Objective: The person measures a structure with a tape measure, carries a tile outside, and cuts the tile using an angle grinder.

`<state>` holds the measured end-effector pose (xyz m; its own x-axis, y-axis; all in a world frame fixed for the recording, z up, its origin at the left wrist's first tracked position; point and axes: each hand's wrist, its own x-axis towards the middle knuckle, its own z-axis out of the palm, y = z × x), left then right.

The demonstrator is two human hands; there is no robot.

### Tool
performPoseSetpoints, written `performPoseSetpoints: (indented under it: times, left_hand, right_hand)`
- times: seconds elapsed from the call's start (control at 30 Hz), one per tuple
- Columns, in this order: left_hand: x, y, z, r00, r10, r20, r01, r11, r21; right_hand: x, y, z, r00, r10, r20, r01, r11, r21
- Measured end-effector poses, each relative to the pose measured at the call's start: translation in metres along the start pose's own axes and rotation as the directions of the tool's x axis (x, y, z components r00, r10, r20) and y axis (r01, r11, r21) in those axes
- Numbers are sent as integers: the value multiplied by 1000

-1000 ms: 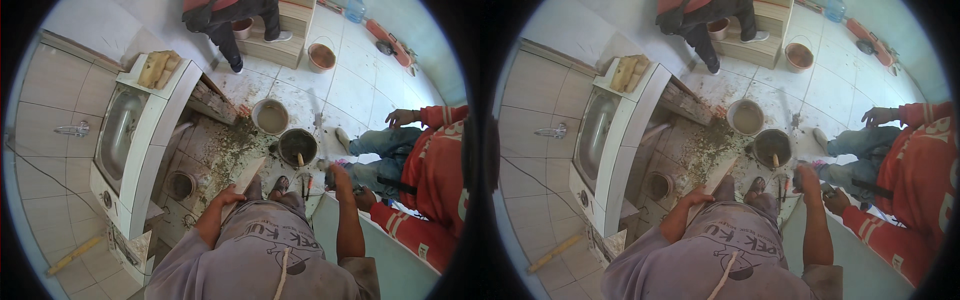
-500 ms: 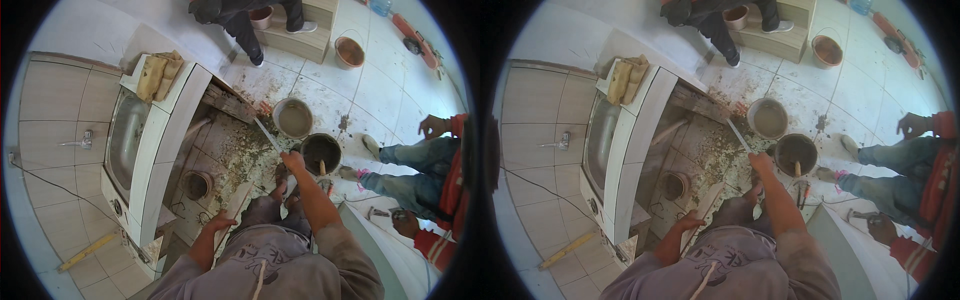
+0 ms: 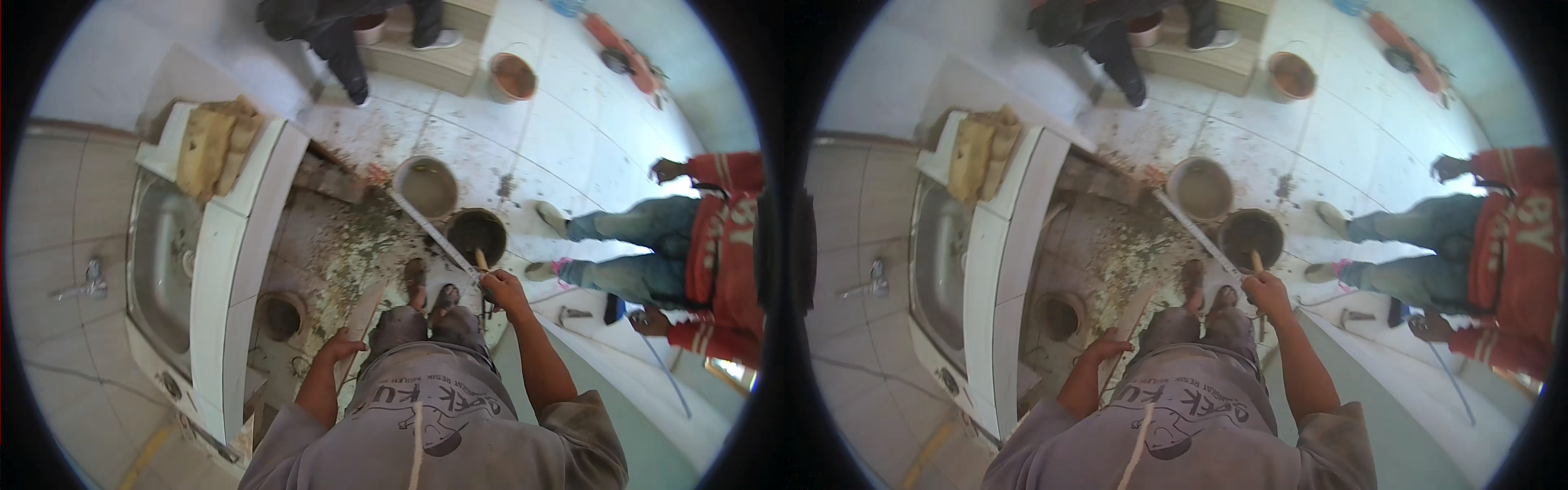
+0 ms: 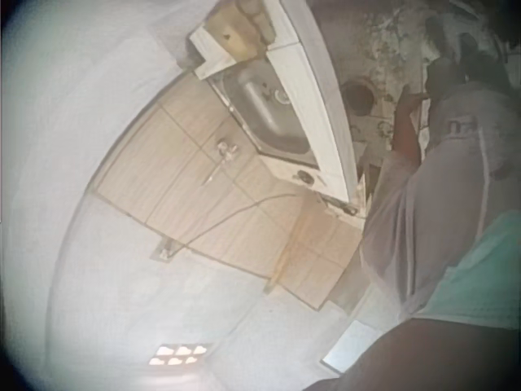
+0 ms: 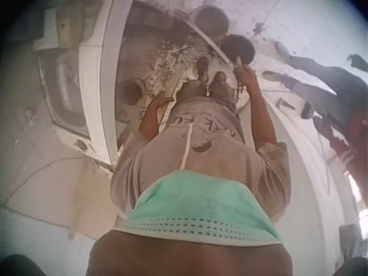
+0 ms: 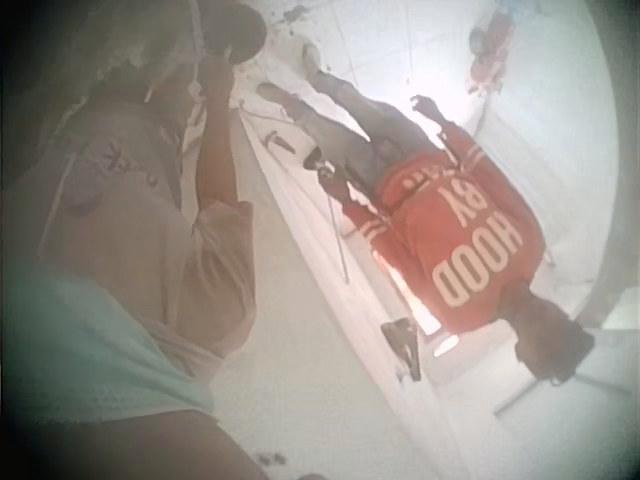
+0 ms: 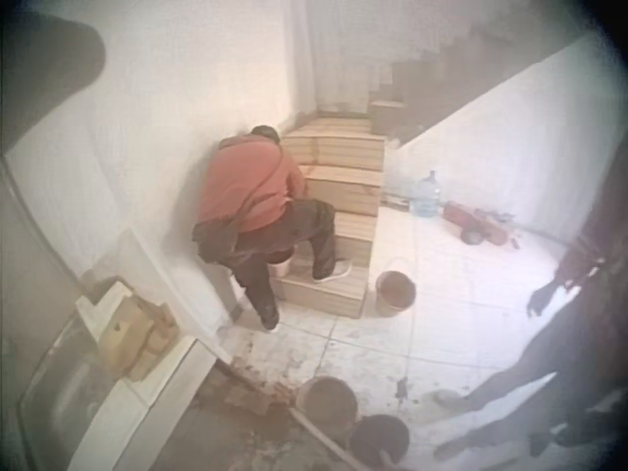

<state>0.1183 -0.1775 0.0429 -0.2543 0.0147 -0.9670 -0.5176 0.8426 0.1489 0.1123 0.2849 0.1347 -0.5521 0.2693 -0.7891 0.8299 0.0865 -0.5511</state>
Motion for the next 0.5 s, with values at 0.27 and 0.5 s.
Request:
performPoseSetpoints:
  times: [0.27, 0.5]
  left_hand:
    - [2, 124, -18, 927, 374, 40, -376, 924, 68]
    - [-40, 210, -24, 864, 504, 1, -502, 860, 95]
  right_hand:
    - [-51, 47, -106, 904, 155, -399, 37, 900, 434]
    - [-66, 72, -160, 862, 144, -486, 152, 840, 520]
